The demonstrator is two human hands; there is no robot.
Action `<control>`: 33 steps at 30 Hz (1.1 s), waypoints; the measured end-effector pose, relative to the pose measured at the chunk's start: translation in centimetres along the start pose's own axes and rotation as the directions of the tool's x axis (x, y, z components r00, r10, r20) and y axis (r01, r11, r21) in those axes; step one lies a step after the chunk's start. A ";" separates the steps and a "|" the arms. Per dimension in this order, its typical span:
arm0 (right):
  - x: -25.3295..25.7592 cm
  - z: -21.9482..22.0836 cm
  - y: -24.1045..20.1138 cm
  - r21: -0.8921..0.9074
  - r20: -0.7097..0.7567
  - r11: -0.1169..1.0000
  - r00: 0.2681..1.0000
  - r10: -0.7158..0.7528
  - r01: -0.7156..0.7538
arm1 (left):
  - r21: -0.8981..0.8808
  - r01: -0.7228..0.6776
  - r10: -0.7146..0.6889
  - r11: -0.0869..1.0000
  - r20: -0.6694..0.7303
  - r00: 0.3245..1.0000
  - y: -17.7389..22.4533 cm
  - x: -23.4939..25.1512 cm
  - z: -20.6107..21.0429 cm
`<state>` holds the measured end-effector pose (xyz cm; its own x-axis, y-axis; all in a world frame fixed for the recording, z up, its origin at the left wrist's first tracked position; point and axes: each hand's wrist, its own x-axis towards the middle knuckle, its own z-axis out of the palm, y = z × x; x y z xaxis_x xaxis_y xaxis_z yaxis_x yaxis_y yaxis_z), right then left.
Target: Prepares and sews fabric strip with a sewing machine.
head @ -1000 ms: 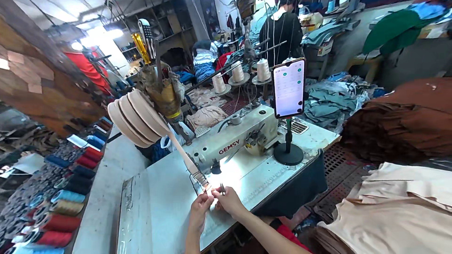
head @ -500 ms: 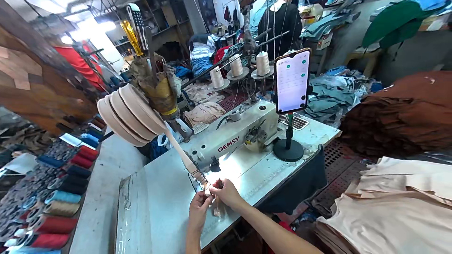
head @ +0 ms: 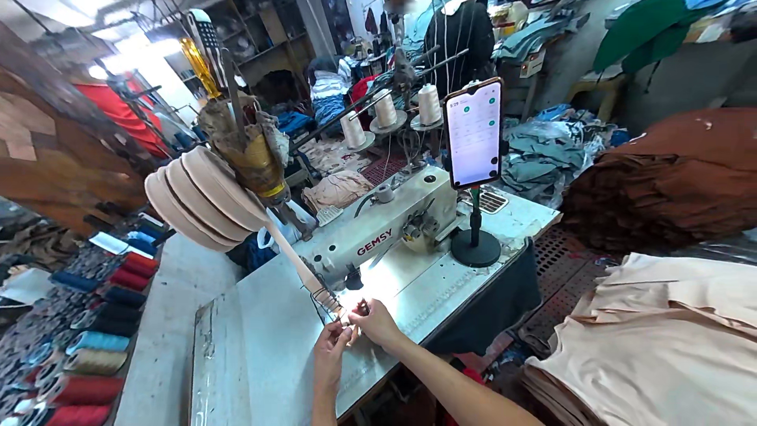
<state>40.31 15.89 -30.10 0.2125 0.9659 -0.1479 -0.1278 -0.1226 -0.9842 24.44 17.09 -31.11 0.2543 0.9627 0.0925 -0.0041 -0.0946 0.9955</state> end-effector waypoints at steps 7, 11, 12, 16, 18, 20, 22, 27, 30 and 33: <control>0.1 0.0 0.1 -0.011 -0.020 1.000 1.000 0.012 -0.012 | 0.118 -0.025 0.028 0.993 -0.022 0.999 0.0 0.0 0.1; -0.1 -0.6 0.5 -0.045 0.051 0.999 0.998 0.032 -0.030 | 0.198 -0.051 0.057 0.979 -0.026 0.998 0.1 -0.1 0.5; -0.2 -0.8 0.5 -0.056 0.072 0.998 0.996 0.045 -0.041 | 0.209 -0.059 0.065 0.976 -0.020 0.998 0.1 -0.1 0.5; -0.4 -1.2 0.1 -0.124 0.128 0.989 0.988 0.091 -0.075 | 0.220 -0.091 0.104 0.971 -0.051 0.993 -0.4 -0.1 0.4; -0.6 -1.4 -0.1 -0.154 0.146 0.984 0.983 0.110 -0.087 | 0.189 -0.085 0.104 0.978 -0.093 0.990 -0.4 -0.1 0.4; -1.0 -1.7 -0.2 -0.152 0.162 0.985 0.981 0.105 -0.080 | 0.158 -0.088 0.111 0.983 -0.143 0.983 -0.3 -0.2 0.7; -1.2 -2.3 0.0 -0.146 0.164 0.987 0.982 0.091 -0.067 | 0.151 -0.074 0.103 0.986 -0.189 0.977 -0.2 -0.2 0.8; -1.8 -3.8 0.2 -0.228 0.169 0.974 0.984 0.060 -0.020 | 0.182 -0.027 0.070 0.983 -0.233 0.970 -0.2 -0.1 1.0; -2.0 -3.8 0.5 -0.261 0.160 0.965 0.987 0.031 0.012 | 0.160 -0.012 0.055 0.987 -0.267 0.962 -0.3 -0.1 1.1; -1.8 -3.8 0.6 -0.224 0.149 0.974 0.989 0.019 0.015 | 0.186 0.125 -0.090 0.975 -0.185 0.979 0.5 0.0 -0.2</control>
<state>43.54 13.17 -30.76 0.0634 0.9865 -0.1509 0.0959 -0.1565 -0.9830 24.26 17.12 -30.62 0.0701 0.9975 0.0045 0.2078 -0.0190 0.9780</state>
